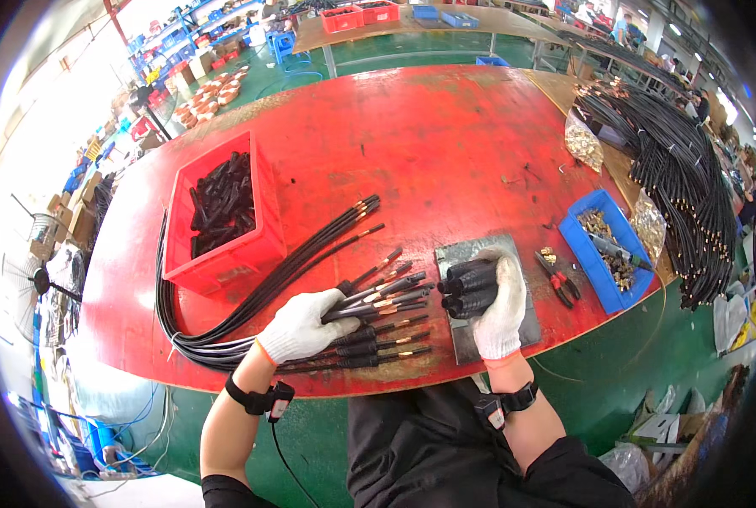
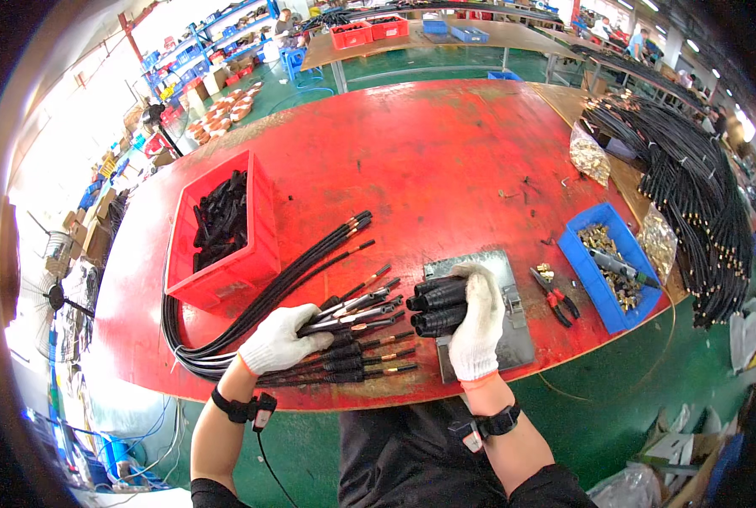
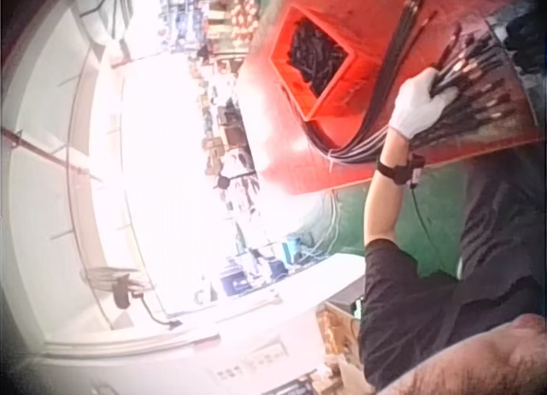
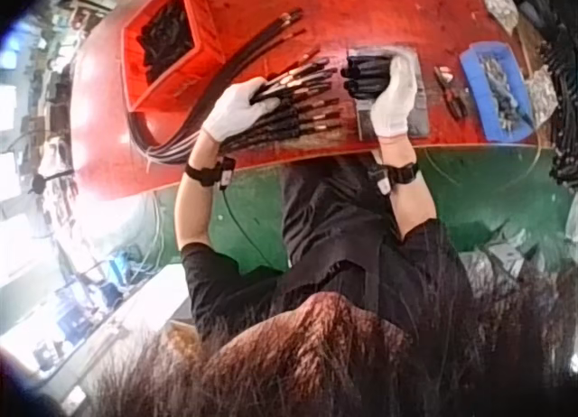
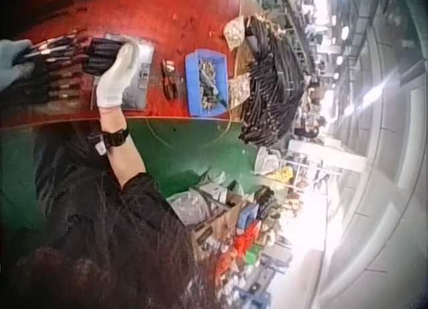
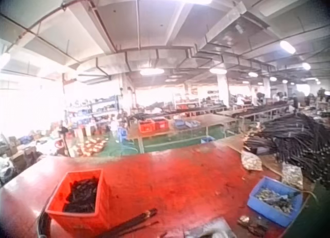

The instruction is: Fitting black rubber sleeves onto the terminals of electrical cables.

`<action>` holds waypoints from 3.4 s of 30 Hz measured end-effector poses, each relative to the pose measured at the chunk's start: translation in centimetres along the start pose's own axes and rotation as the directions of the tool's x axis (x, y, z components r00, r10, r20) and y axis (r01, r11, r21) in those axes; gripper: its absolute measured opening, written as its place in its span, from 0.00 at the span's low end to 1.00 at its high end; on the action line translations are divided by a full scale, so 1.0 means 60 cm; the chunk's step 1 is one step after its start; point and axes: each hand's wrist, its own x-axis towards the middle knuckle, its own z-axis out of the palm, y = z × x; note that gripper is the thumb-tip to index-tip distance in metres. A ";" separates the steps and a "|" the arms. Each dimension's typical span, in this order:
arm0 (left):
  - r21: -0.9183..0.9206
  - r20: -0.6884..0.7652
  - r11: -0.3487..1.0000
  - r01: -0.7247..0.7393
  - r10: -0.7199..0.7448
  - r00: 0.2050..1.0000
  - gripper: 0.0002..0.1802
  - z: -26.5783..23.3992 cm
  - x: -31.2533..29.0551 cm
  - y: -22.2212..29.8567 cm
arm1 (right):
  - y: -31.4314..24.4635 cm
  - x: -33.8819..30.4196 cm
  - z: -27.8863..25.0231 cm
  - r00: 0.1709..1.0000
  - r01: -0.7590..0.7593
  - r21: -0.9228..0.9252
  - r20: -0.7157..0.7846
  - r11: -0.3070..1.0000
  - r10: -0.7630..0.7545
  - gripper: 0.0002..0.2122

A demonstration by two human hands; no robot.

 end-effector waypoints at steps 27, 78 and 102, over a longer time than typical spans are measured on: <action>-0.116 0.150 0.993 0.025 -0.008 0.989 0.14 0.005 0.021 -0.012 | -0.043 -0.004 0.009 0.956 0.281 -0.238 0.159 0.930 -0.248 0.09; -0.133 -0.212 0.984 0.115 -0.142 0.967 0.19 0.039 -0.044 -0.189 | 0.014 0.034 0.111 0.865 0.163 -0.203 0.500 0.966 -0.040 0.15; -0.341 -0.350 0.936 0.086 -0.211 0.913 0.13 0.043 -0.028 -0.224 | 0.154 -0.050 0.246 0.735 0.273 -0.282 0.678 0.920 -0.010 0.21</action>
